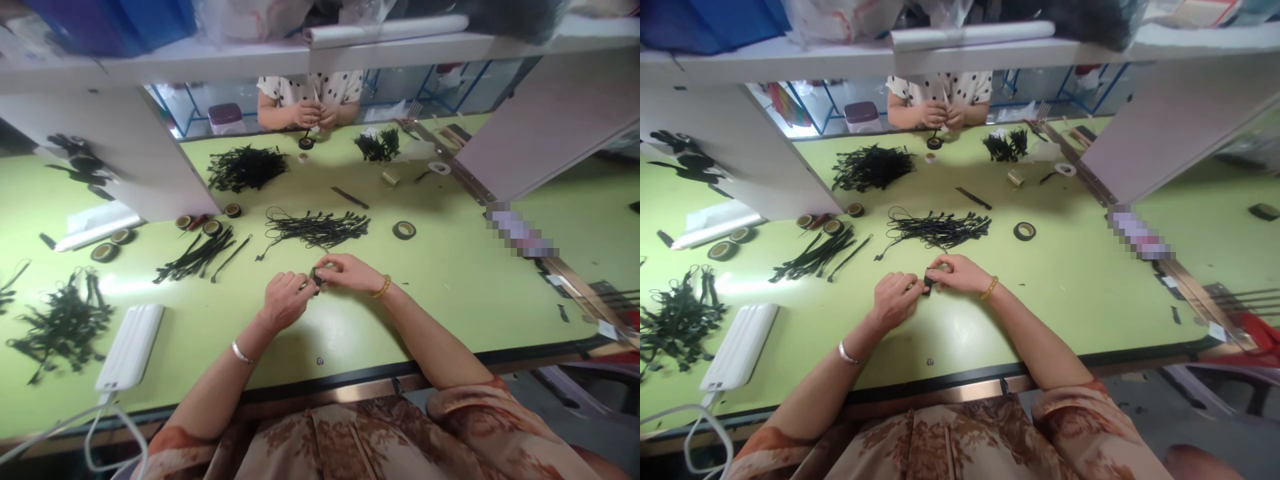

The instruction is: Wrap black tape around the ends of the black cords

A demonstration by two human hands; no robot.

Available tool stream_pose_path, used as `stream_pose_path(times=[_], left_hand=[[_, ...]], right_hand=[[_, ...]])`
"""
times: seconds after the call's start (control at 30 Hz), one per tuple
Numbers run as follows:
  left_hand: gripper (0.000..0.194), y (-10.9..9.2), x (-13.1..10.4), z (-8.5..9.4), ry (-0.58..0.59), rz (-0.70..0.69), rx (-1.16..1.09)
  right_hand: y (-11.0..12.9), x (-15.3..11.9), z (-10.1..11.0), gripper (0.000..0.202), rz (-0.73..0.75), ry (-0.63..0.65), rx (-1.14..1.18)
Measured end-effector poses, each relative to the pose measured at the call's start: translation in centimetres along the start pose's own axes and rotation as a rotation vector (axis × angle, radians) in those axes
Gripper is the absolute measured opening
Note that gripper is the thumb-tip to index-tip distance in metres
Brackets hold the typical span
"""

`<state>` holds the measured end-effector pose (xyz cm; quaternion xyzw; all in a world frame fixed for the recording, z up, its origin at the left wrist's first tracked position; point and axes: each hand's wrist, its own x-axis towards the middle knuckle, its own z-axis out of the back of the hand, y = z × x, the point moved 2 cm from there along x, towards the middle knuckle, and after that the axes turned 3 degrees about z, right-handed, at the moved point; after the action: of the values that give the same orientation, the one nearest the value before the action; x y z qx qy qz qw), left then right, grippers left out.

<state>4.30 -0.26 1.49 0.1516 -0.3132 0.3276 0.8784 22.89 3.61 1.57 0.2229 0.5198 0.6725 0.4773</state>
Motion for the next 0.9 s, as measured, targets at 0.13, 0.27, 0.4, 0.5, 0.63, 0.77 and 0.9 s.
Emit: stream_pose_path(times=[0.13, 0.27, 0.4, 0.5, 0.63, 0.77, 0.9], left_hand=[[0.020, -0.5, -0.2, -0.4, 0.028, -0.073, -0.029], [0.022, -1.1, -0.5, -1.2, 0.149, -0.069, -0.053], [0.024, -1.2, -0.7, -1.8, 0.343, 0.108, -0.082], [0.026, -1.4, -0.7, -2.2, 0.504, 0.241, -0.137], [0.030, -1.2, -0.7, -2.4, 0.645, 0.490, -0.240], [0.027, -0.2, -1.0, -2.7, 0.580, 0.829, -0.467], [0.026, 0.6, -1.2, -3.2, 0.344, 1.127, -0.939]], right_hand=[[0.0, 0.1, -0.9, 0.044, -0.021, 0.101, 0.178], [-0.1, 0.2, -1.9, 0.033, -0.067, -0.058, 0.243], [0.1, 0.1, -2.7, 0.040, -0.050, -0.269, 0.401], [-0.1, 0.1, -2.6, 0.046, -0.006, -0.378, 0.520], [-0.1, -0.1, -1.9, 0.046, 0.102, -0.411, 0.547], [0.4, -0.7, -1.3, 0.041, 0.259, -0.388, 0.420], [1.0, -1.3, -1.5, 0.035, 0.386, -0.410, 0.207]])
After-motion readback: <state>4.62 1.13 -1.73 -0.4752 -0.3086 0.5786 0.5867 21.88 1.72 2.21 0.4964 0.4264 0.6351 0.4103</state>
